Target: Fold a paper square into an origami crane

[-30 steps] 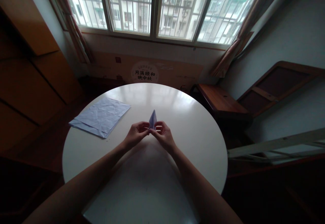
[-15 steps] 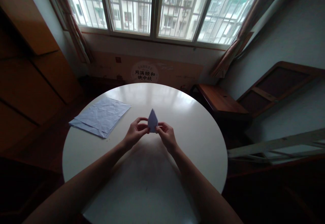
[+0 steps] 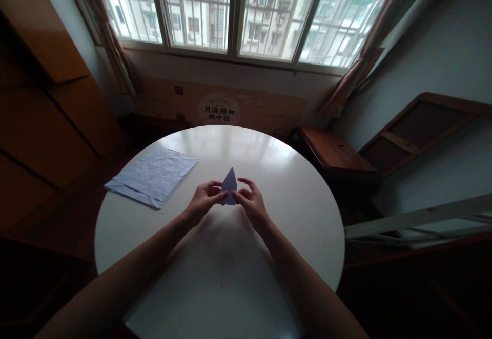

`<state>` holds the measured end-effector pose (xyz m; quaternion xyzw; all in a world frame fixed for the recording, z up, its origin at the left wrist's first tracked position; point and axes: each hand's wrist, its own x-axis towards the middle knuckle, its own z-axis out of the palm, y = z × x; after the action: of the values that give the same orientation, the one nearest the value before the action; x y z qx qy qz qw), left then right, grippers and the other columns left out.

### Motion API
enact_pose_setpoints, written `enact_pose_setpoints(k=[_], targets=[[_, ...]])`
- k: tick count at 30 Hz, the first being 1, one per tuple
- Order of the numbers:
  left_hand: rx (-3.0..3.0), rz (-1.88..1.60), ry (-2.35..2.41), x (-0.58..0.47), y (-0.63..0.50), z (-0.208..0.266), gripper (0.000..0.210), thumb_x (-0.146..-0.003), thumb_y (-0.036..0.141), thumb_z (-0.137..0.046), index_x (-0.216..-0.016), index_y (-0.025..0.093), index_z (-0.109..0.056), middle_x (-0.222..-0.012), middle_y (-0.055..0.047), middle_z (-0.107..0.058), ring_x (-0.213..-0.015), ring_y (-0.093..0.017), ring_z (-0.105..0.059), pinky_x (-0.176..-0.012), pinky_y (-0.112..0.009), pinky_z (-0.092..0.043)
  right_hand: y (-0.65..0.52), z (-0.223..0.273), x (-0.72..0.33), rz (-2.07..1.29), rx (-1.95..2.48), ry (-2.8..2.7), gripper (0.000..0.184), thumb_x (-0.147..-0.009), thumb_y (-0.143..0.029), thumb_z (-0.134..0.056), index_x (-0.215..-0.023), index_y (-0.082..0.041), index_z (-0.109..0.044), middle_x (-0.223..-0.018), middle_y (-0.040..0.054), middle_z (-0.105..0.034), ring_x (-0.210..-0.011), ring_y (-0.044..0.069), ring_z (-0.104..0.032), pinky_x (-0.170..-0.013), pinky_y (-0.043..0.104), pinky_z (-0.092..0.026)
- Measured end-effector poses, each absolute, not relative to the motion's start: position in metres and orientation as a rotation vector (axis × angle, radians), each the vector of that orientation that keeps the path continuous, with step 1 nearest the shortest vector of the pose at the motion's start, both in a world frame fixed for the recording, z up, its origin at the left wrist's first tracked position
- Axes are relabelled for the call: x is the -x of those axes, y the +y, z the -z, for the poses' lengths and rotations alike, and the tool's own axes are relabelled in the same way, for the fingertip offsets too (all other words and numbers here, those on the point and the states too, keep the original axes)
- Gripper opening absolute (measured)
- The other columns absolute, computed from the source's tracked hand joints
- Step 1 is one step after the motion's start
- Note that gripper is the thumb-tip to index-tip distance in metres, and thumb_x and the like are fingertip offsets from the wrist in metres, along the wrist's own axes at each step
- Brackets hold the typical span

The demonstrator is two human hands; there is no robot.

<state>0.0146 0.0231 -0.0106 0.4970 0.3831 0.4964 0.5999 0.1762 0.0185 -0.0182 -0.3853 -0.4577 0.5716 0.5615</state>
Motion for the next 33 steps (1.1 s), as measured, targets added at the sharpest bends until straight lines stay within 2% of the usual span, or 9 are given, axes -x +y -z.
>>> enact_pose_setpoints(k=[3, 5, 9, 18, 27, 31, 33], targets=[[-1.221, -1.186, 0.913, -0.0164, 0.0200, 0.0066, 0.061, -0.067, 0.033, -0.078, -0.117, 0.013, -0.052, -0.062, 0.001, -0.065, -0.058, -0.015, -0.063, -0.057, -0.025, -0.048, 0.0191, 0.0187, -0.1757, -1.324, 0.900, -1.076, 0.053, -0.064, -0.036, -0.076, -0.108, -0.022, -0.049, -0.057, -0.0084, -0.056, -0.053, 0.011, -0.054, -0.057, 0.025, -0.045], [-1.264, -1.193, 0.901, -0.0176, 0.0188, 0.0054, 0.064, -0.068, 0.034, -0.078, -0.121, 0.014, -0.049, -0.066, 0.000, -0.067, -0.060, -0.015, -0.064, -0.059, -0.025, -0.049, 0.0191, 0.0183, -0.1756, -1.316, 0.896, -1.093, 0.047, -0.065, -0.036, -0.076, -0.103, -0.021, -0.051, -0.057, -0.0084, -0.056, -0.052, 0.010, -0.053, -0.057, 0.025, -0.045], [-1.242, -1.183, 0.859, -0.0192, 0.0186, 0.0052, 0.058, -0.069, 0.036, -0.077, -0.116, 0.013, -0.052, -0.079, -0.006, -0.069, -0.067, -0.018, -0.067, -0.060, -0.027, -0.052, 0.0189, 0.0166, -0.1762, -1.321, 0.891, -1.113, 0.040, -0.065, -0.035, -0.075, -0.096, -0.020, -0.055, -0.056, -0.0082, -0.055, -0.051, 0.010, -0.052, -0.056, 0.025, -0.046], [-1.169, -1.157, 0.867, -0.0177, 0.0185, 0.0012, 0.055, -0.069, 0.034, -0.077, -0.114, 0.012, -0.053, -0.098, -0.012, -0.067, -0.073, -0.020, -0.068, -0.061, -0.030, -0.056, 0.0204, 0.0203, -0.1778, -1.308, 0.914, -1.087, 0.040, -0.066, -0.036, -0.075, -0.096, -0.019, -0.057, -0.058, -0.0067, -0.056, -0.053, 0.010, -0.053, -0.056, 0.025, -0.045], [-1.192, -1.144, 0.859, -0.0152, 0.0206, 0.0021, 0.059, -0.065, 0.031, -0.080, -0.114, 0.014, -0.052, -0.101, -0.011, -0.066, -0.072, -0.019, -0.068, -0.060, -0.029, -0.057, 0.0212, 0.0216, -0.1798, -1.368, 0.858, -1.101, 0.038, -0.063, -0.038, -0.078, -0.089, -0.021, -0.057, -0.072, -0.0017, -0.062, -0.063, 0.013, -0.059, -0.060, 0.027, -0.049], [-1.199, -1.163, 0.853, -0.0152, 0.0218, 0.0047, 0.066, -0.064, 0.030, -0.081, -0.119, 0.015, -0.049, -0.099, -0.009, -0.064, -0.067, -0.016, -0.068, -0.058, -0.028, -0.057, 0.0203, 0.0198, -0.1795, -1.377, 0.861, -1.146, 0.033, -0.062, -0.036, -0.077, -0.086, -0.019, -0.062, -0.075, 0.0000, -0.063, -0.065, 0.013, -0.058, -0.059, 0.025, -0.047], [-1.198, -1.185, 0.827, -0.0156, 0.0229, 0.0075, 0.062, -0.064, 0.030, -0.081, -0.116, 0.016, -0.049, -0.099, -0.008, -0.064, -0.064, -0.015, -0.067, -0.057, -0.028, -0.058, 0.0201, 0.0188, -0.1797, -1.380, 0.870, -1.163, 0.029, -0.063, -0.035, -0.077, -0.082, -0.018, -0.065, -0.075, 0.0012, -0.065, -0.064, 0.013, -0.057, -0.058, 0.025, -0.046]])
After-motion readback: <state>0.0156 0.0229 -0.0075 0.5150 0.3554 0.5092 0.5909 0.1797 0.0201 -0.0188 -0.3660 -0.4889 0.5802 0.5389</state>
